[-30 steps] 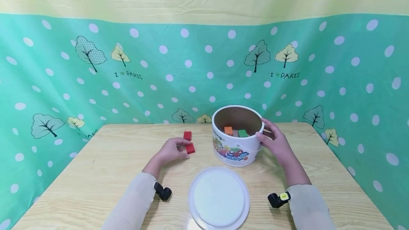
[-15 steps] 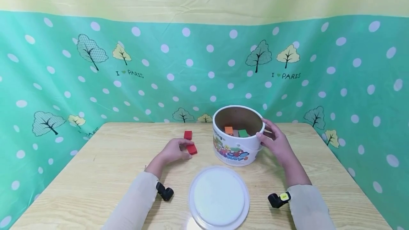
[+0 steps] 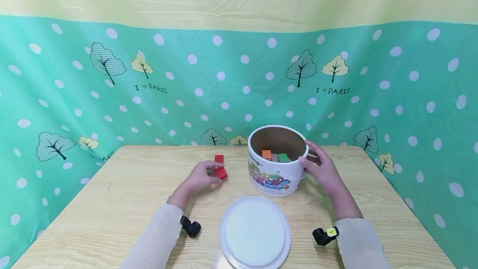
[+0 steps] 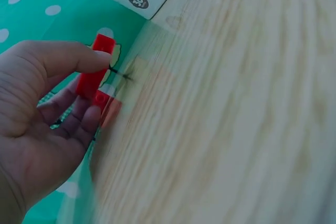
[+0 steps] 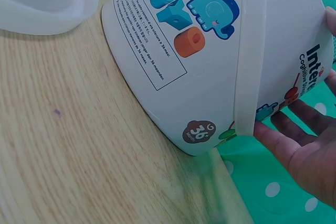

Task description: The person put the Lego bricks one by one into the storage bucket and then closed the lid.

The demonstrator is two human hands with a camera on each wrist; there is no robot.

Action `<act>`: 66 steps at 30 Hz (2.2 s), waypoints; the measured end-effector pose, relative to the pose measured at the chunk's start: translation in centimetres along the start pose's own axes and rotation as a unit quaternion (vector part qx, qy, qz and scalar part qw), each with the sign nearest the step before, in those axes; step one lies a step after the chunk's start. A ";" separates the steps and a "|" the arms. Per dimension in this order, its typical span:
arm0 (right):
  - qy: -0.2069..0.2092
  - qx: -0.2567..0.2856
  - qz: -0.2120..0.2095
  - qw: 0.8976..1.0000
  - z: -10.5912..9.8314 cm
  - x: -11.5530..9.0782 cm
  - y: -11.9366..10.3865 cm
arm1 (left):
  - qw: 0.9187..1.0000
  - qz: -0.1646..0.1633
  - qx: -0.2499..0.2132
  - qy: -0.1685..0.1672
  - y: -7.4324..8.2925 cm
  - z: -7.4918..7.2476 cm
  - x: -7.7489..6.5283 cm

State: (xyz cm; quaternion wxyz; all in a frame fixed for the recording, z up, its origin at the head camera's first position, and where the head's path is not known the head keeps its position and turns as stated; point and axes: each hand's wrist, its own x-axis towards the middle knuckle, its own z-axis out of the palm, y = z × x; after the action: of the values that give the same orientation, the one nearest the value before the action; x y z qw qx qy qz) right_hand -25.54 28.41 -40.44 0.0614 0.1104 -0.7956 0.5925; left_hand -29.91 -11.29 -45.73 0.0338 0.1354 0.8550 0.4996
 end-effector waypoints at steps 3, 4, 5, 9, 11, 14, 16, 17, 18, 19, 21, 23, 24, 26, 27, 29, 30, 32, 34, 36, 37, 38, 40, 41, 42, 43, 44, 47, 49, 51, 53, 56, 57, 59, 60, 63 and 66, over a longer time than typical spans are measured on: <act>0.002 0.000 0.002 1.000 0.0 0.0 0.0 | 1.000 -0.004 -0.019 0.001 0.2 0.0 0.1; 0.003 0.000 0.002 1.000 -0.1 0.0 0.0 | 1.000 -0.003 -0.024 0.002 0.3 0.0 0.1; 0.003 0.000 0.001 1.000 -0.1 0.0 0.0 | 1.000 -0.005 -0.029 0.003 0.4 0.0 0.1; 0.001 0.004 -0.003 1.000 -0.1 0.0 -0.1 | 0.999 -0.006 -0.043 0.006 0.7 0.0 0.2; 0.001 0.005 -0.003 1.000 -0.1 0.0 -0.1 | 0.999 -0.009 -0.048 0.008 0.8 0.0 0.2; 0.000 0.005 -0.002 1.000 -0.1 0.0 0.1 | 0.998 -0.006 -0.054 0.008 0.8 0.0 0.2; 0.001 0.002 0.000 1.000 -0.1 0.0 0.1 | 0.998 -0.003 -0.059 0.008 0.8 0.0 0.2; 0.002 0.002 0.002 1.000 0.0 0.0 0.1 | 0.998 -0.003 -0.062 0.007 0.8 0.0 0.2; 0.002 0.000 0.003 1.000 0.0 0.0 0.1 | 0.998 -0.004 -0.065 0.006 0.9 0.1 0.3; 0.003 -0.001 0.004 1.000 0.0 0.0 0.1 | 0.998 -0.004 -0.068 0.006 0.9 0.1 0.3; 0.004 -0.001 0.005 1.000 0.0 0.0 0.1 | 0.997 -0.004 -0.072 0.006 1.0 0.1 0.4; 0.005 0.000 0.005 1.000 0.0 0.0 0.1 | 0.997 -0.003 -0.075 0.006 1.1 0.2 0.4; 0.005 -0.002 0.007 1.000 0.0 0.0 0.1 | 0.997 -0.002 -0.076 0.007 1.1 0.2 0.5; 0.005 -0.002 0.009 1.000 0.0 0.0 0.1 | 0.997 0.000 -0.080 0.008 1.2 0.2 0.5; 0.005 -0.002 0.010 1.000 0.0 0.0 0.0 | 0.997 0.000 -0.082 0.009 1.3 0.2 0.5; 0.005 -0.001 0.011 1.000 0.0 0.0 0.0 | 0.996 0.001 -0.085 0.011 1.4 0.1 0.5; 0.005 0.001 0.011 1.000 0.0 0.0 0.0 | 0.996 0.003 -0.085 0.012 1.5 0.1 0.6; 0.004 0.006 0.010 1.000 0.1 0.0 0.0 | 0.996 0.010 -0.083 0.013 1.7 0.0 0.6; 0.004 0.007 0.009 1.000 0.1 0.0 0.0 | 0.997 0.016 -0.080 0.011 1.9 -0.1 0.7; 0.005 0.005 0.008 1.000 0.0 0.0 0.0 | 0.997 0.020 -0.077 0.010 2.2 -0.2 0.7; 0.005 0.005 0.008 1.000 0.0 0.0 0.0 | 0.997 0.022 -0.077 0.010 2.4 -0.2 0.7; 0.005 0.004 0.008 1.000 0.0 0.0 0.0 | 0.997 0.022 -0.077 0.010 2.5 -0.3 0.7; 0.005 0.002 0.007 1.000 0.0 0.0 0.0 | 0.997 0.022 -0.080 0.010 2.7 -0.3 0.8; 0.005 0.002 0.007 1.000 0.0 0.0 0.0 | 0.996 0.022 -0.083 0.011 2.9 -0.4 0.8; 0.005 0.002 0.007 1.000 0.0 0.0 0.0 | 0.996 0.023 -0.085 0.010 3.0 -0.4 0.9; 0.005 0.002 0.007 1.000 0.0 0.0 0.0 | 0.996 0.022 -0.089 0.009 3.1 -0.4 0.9; 0.006 0.002 0.006 1.000 0.0 0.0 0.1 | 0.996 0.021 -0.090 0.008 3.2 -0.4 0.9; 0.005 0.001 0.001 1.000 0.0 0.0 0.1 | 0.996 0.022 -0.090 0.006 3.7 -0.5 1.0; 0.004 -0.001 -0.001 1.000 0.0 -0.1 0.1 | 0.996 0.026 -0.089 0.007 4.0 -0.6 1.1; 0.004 -0.002 -0.002 1.000 0.0 -0.1 0.1 | 0.995 0.031 -0.091 0.008 4.4 -0.7 1.2; 0.005 -0.001 -0.002 1.000 -0.1 0.0 0.1 | 0.995 0.037 -0.094 0.010 4.7 -0.8 1.3; 0.005 0.000 -0.003 1.000 -0.1 0.0 0.1 | 0.994 0.047 -0.094 0.011 5.1 -0.9 1.5; 0.004 0.000 -0.004 1.000 -0.1 0.0 0.1 | 0.994 0.050 -0.094 0.011 5.3 -0.9 1.6; 0.004 0.000 -0.005 1.000 -0.1 0.0 0.1 | 0.994 0.058 -0.094 0.009 5.6 -0.9 1.7; 0.004 0.000 -0.006 1.000 -0.1 0.0 0.1 | 0.994 0.060 -0.096 0.008 5.8 -0.9 1.8; 0.005 -0.004 -0.006 1.000 -0.1 0.0 0.1 | 0.993 0.062 -0.102 0.003 6.5 -0.9 2.0; 0.005 -0.001 -0.005 1.000 -0.1 0.0 0.1 | 0.993 0.060 -0.105 -0.002 7.2 -1.0 2.0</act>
State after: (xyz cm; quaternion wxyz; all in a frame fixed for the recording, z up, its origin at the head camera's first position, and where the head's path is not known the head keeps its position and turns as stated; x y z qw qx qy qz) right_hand -25.59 28.52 -40.53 0.0683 0.1110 -0.7954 0.5919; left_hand -30.61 -8.27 -38.80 0.0192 0.1835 0.7879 0.5875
